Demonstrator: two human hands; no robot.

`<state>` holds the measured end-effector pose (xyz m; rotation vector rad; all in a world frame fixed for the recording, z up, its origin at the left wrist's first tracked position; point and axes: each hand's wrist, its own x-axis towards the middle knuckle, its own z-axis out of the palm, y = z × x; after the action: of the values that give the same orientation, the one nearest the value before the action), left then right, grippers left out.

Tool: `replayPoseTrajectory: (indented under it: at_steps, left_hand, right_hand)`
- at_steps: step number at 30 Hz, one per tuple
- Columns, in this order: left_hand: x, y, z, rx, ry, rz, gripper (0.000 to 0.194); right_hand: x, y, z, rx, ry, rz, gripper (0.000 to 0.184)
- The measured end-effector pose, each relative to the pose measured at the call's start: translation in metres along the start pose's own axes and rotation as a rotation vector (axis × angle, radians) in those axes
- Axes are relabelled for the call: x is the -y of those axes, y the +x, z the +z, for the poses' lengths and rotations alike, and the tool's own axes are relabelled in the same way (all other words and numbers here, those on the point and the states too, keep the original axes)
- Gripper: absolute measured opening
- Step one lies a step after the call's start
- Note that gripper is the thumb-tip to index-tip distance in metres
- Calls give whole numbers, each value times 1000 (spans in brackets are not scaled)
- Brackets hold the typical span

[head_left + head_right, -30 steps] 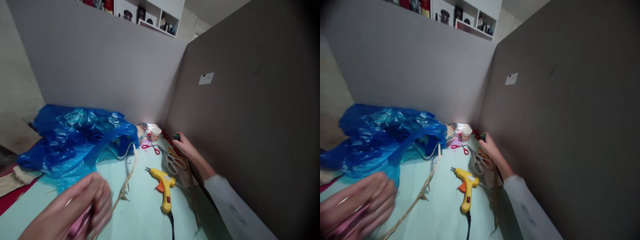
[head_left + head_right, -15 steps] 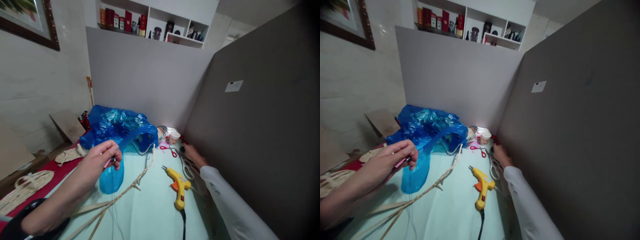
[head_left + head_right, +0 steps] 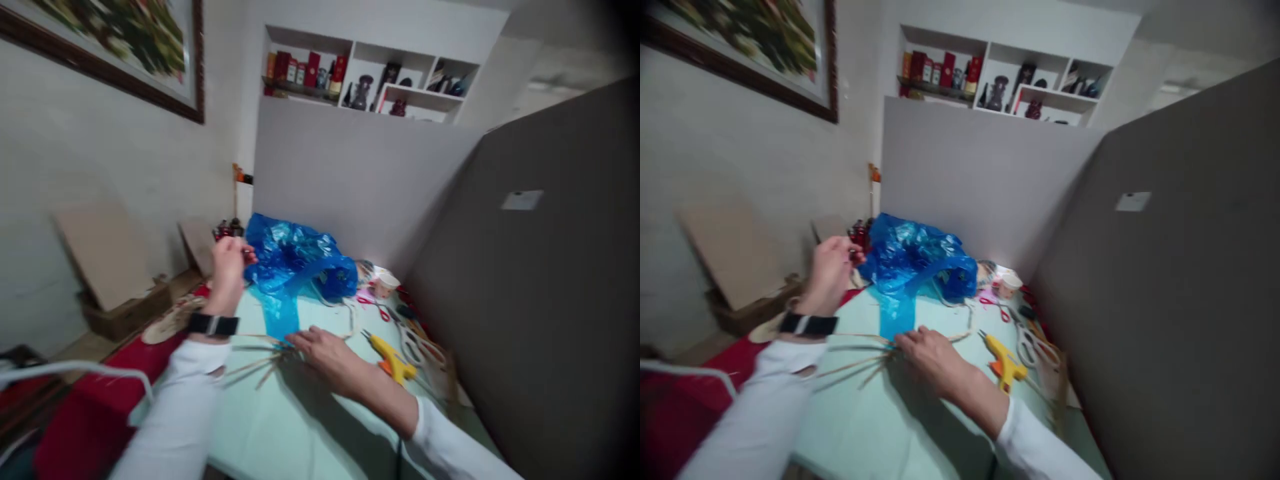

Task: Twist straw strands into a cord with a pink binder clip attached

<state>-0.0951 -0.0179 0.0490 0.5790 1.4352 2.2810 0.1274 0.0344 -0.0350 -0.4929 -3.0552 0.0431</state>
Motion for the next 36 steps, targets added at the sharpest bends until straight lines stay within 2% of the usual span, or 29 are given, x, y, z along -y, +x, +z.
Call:
replayPoseTrajectory:
  at_steps: [2,5,8,10,13,15,17,18,20,21,24,30,33,36]
  left_hand:
    - [-4,4,13,4,-37,30,34]
    - [-22,5,35,71,-95,112,34]
    - [-47,-10,54,328,-125,150,27]
    - [-56,-25,61,585,-111,109,17]
    - [-54,-41,66,933,-37,-31,26]
    - [-44,-46,71,1065,11,-119,27]
    - [-33,-50,77,1139,57,-179,25]
    - [-28,-52,81,1160,70,-197,24]
    - [-22,-55,88,1184,101,-204,24]
    - [-19,-56,91,1186,115,-194,23]
    - [-13,-58,98,1194,142,-165,21]
    - [-3,-58,101,1163,124,-177,22]
    - [-1,-60,104,1055,117,-186,19]
    - [1,-61,106,930,79,-240,17]
  right_hand:
    - [16,10,21,-16,-38,-42,19]
    - [9,24,37,-90,-77,-41,17]
    - [-10,25,36,-150,-65,-5,16]
    - [-22,15,32,-187,-6,53,16]
    - [-38,-5,15,-271,161,148,27]
    - [-49,-18,-6,-357,306,191,36]
    - [-58,-28,-33,-427,443,214,29]
    - [-62,-32,-47,-476,533,207,30]
    - [-65,-38,-73,-597,988,130,32]
    - [-64,-40,-83,-621,1137,101,33]
    - [-59,-43,-98,-584,1325,41,35]
    - [-60,-40,-90,-507,1528,-13,30]
    - [-62,-35,-83,-448,1614,4,40]
    - [-58,-28,-77,-313,1659,22,50]
